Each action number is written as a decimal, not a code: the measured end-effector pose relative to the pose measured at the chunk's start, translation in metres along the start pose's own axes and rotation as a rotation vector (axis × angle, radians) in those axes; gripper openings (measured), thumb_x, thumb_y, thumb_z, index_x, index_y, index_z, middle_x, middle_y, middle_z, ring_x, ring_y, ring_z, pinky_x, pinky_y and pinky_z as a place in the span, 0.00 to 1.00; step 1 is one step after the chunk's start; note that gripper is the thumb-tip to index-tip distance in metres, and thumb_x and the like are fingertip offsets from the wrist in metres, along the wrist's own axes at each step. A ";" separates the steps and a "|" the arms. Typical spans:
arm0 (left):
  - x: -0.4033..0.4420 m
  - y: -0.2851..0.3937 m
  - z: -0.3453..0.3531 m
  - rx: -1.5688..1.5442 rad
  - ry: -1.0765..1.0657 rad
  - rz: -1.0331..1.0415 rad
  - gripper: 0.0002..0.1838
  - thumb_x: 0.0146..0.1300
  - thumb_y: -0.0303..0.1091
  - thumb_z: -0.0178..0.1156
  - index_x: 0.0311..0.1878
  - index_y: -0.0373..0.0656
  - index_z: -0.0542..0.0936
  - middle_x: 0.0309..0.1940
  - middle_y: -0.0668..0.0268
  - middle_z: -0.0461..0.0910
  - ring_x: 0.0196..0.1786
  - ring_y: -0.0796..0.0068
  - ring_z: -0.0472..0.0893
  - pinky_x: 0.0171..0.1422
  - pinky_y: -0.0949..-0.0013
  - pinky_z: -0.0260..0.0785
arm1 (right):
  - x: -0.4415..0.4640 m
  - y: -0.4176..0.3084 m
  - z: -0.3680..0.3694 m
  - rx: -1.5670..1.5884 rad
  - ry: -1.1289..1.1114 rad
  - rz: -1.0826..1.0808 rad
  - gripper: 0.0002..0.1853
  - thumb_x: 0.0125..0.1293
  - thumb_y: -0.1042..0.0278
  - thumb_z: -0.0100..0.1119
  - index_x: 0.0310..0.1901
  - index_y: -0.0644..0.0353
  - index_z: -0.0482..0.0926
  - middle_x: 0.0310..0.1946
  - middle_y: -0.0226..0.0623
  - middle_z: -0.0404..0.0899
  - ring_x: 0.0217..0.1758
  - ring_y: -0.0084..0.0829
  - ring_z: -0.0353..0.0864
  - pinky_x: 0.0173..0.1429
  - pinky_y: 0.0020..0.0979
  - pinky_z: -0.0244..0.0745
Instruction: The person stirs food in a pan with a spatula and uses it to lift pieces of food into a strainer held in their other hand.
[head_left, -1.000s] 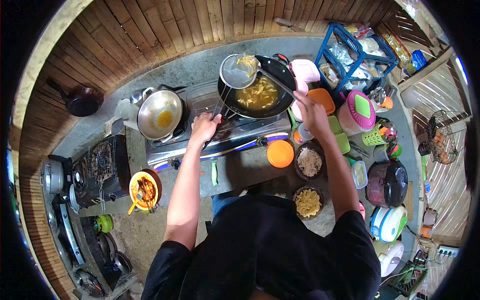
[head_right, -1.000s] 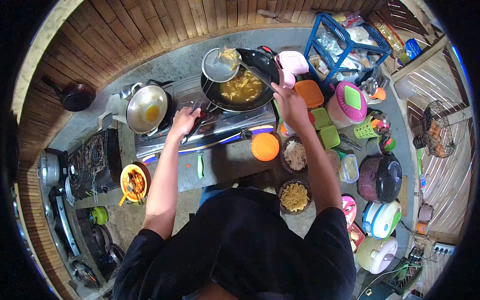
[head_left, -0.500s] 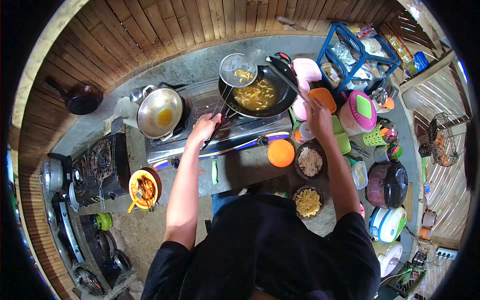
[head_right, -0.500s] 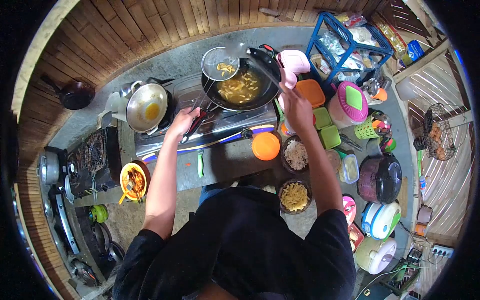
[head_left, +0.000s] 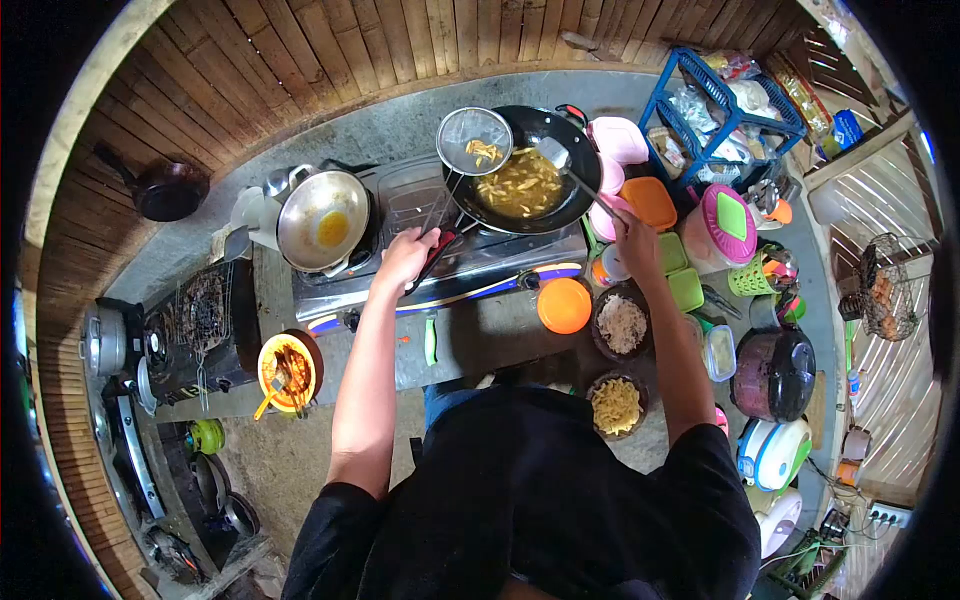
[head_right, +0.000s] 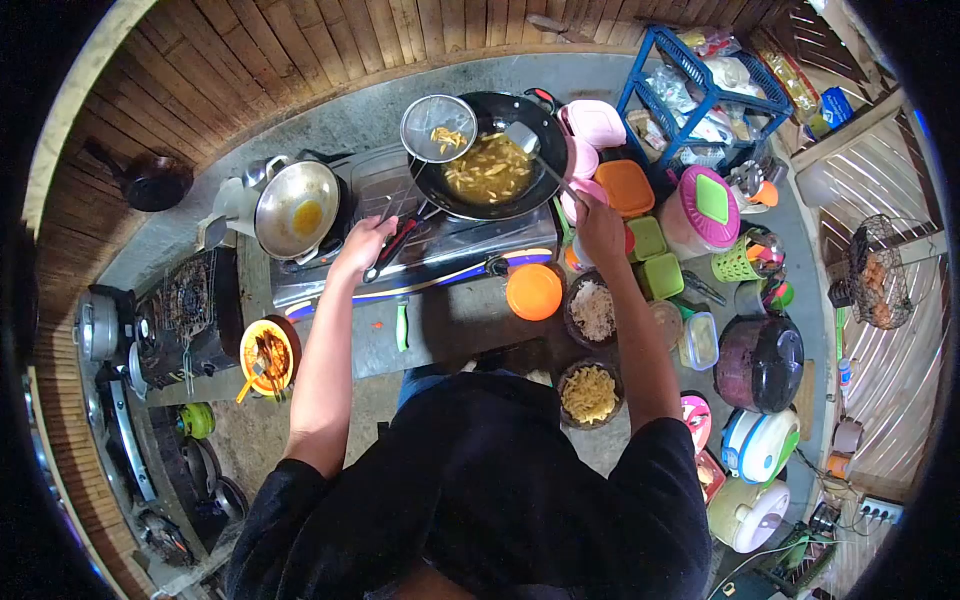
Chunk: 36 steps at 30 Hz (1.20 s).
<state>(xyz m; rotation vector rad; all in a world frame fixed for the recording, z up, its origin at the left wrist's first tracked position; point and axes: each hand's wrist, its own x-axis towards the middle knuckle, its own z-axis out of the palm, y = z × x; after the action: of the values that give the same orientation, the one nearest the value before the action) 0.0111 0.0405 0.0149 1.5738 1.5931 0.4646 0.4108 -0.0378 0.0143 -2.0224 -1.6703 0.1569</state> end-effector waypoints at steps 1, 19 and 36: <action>0.000 0.002 -0.002 -0.031 -0.083 -0.039 0.27 0.66 0.58 0.52 0.48 0.42 0.82 0.48 0.53 0.83 0.57 0.52 0.77 0.69 0.56 0.54 | -0.002 0.000 0.001 0.000 0.001 0.001 0.14 0.69 0.64 0.54 0.51 0.60 0.81 0.43 0.53 0.82 0.43 0.51 0.82 0.45 0.43 0.78; 0.003 -0.003 -0.006 -0.045 -0.030 -0.079 0.26 0.64 0.59 0.52 0.42 0.43 0.84 0.40 0.57 0.84 0.50 0.57 0.80 0.71 0.48 0.45 | -0.021 -0.029 -0.014 0.613 -0.382 0.148 0.17 0.68 0.65 0.54 0.53 0.68 0.80 0.41 0.47 0.85 0.46 0.31 0.82 0.51 0.31 0.72; 0.001 0.012 -0.004 -0.204 -0.122 0.007 0.14 0.66 0.40 0.53 0.39 0.37 0.79 0.19 0.67 0.73 0.24 0.75 0.72 0.31 0.70 0.61 | 0.012 -0.028 -0.074 0.585 -0.207 0.100 0.14 0.70 0.68 0.56 0.52 0.64 0.81 0.25 0.27 0.74 0.25 0.15 0.66 0.30 0.23 0.60</action>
<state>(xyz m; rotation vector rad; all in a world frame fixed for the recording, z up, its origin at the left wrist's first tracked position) 0.0160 0.0443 0.0255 1.4259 1.4023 0.5086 0.4182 -0.0459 0.0939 -1.6752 -1.4161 0.8129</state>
